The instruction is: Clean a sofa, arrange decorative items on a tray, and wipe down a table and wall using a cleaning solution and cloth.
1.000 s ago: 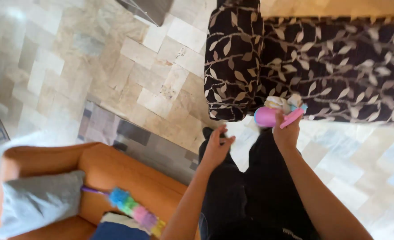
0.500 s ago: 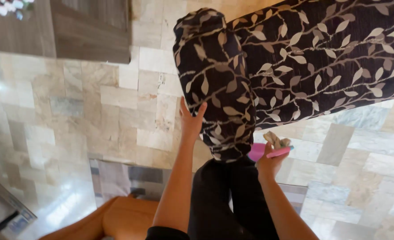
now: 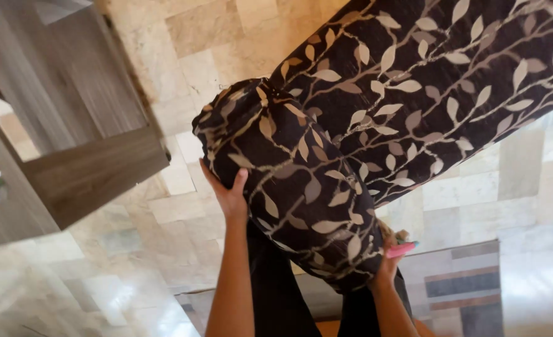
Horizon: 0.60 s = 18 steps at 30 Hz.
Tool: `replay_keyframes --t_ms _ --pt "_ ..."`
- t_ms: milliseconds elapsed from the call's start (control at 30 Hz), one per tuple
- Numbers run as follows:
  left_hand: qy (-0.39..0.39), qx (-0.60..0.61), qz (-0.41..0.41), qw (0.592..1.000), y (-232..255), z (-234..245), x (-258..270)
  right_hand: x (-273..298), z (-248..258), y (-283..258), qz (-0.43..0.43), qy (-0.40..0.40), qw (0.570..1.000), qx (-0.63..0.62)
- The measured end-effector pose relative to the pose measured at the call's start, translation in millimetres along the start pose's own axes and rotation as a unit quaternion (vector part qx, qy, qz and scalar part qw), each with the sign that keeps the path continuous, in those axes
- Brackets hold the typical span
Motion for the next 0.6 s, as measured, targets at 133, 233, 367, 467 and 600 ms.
replay_keyframes --t_ms 133,233,367,467,600 --pt "0.026 -0.014 0.048 0.998 -11.5 0.3 -0.2 9.1 -53.4 26.1 -0.014 0.020 0.998 -0.063" --pt "0.031 -0.006 0.042 0.999 5.5 0.4 -1.1 24.0 -84.3 39.5 -0.012 0.030 0.994 -0.100" --pt "0.017 -0.010 0.030 0.999 6.7 13.1 -30.9 39.7 -142.4 41.1 -0.002 0.023 0.990 -0.141" --pt "0.006 -0.029 0.011 1.000 23.3 17.8 -66.2 53.5 -164.8 40.4 0.001 0.021 0.987 -0.160" --pt "-0.002 0.008 -0.019 1.000 72.6 22.6 -106.4 67.0 -187.0 14.5 0.015 -0.007 0.981 -0.191"
Point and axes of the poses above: each hand's wrist, its own x-axis away from the middle knuckle, its own z-axis out of the back of the hand, y = z × x, the point moved 9 cm from there along -x, towards the middle knuckle, and after that the axes turned 7 degrees about -x, right-handed, at the moved point
